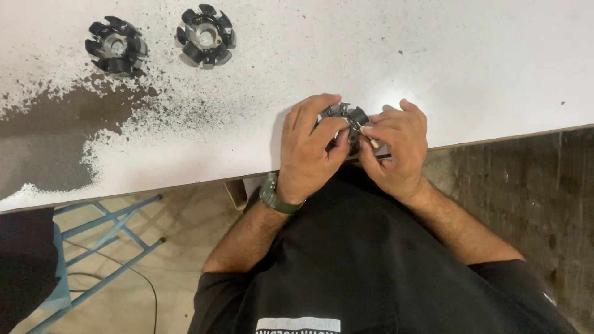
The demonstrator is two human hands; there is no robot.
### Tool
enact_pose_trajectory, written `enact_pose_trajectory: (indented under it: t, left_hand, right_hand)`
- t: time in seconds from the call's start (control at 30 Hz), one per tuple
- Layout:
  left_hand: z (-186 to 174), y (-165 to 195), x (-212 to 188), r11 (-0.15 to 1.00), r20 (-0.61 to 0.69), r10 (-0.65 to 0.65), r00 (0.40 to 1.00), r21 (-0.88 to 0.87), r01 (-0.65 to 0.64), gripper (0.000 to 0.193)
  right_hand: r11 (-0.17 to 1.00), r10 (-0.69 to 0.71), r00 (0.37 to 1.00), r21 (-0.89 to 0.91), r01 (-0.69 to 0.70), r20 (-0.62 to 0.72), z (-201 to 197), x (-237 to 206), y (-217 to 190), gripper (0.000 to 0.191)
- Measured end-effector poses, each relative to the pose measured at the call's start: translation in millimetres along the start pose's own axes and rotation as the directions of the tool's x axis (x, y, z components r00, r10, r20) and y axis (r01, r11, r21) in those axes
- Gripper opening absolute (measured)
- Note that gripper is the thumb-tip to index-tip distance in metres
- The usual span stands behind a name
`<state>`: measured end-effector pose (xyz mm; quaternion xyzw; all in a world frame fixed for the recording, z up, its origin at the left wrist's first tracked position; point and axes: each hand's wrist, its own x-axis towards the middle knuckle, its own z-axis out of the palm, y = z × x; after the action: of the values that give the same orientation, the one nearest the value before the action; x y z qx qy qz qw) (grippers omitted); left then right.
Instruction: The person sits at a white workbench and assembles small black plastic rotor-like components one at a time, using a small stick-like tool to press or fit parts together by hand. Finished assemblies are set aside on the table while new parts are picked from the pile.
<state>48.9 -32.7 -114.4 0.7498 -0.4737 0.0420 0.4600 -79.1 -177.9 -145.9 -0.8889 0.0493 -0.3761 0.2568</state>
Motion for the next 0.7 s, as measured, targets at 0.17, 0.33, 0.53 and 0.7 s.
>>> enact_pose_trajectory:
  t: [0.17, 0.33, 0.53, 0.7]
  left_hand:
    - [0.3, -0.8, -0.1, 1.0, 0.005, -0.004, 1.0, 0.023, 0.004, 0.02]
    - [2.7, -3.4, 1.5, 0.999, 0.021, 0.012, 1.0, 0.051, -0.013, 0.018]
    - [1.6, 0.2, 0.6, 0.999, 0.08, -0.025, 0.997, 0.026, 0.023, 0.019]
    - [3.5, 1.7, 1.2, 0.997, 0.099, -0.079, 0.992, -0.012, 0.08, 0.02]
  right_hand:
    - [1.0, -0.024, 1.0, 0.004, 0.024, 0.009, 0.0, 2.9, -0.9, 0.036]
    - [1.0, -0.017, 1.0, 0.02, 0.017, 0.006, -0.6, 4.0, -2.6, 0.035]
    - [0.997, 0.02, 1.0, 0.075, -0.022, 0.021, -1.0, 7.2, -3.2, 0.028]
    - [0.995, 0.035, 0.999, 0.092, -0.037, 0.028, -1.2, 9.2, -4.5, 0.026]
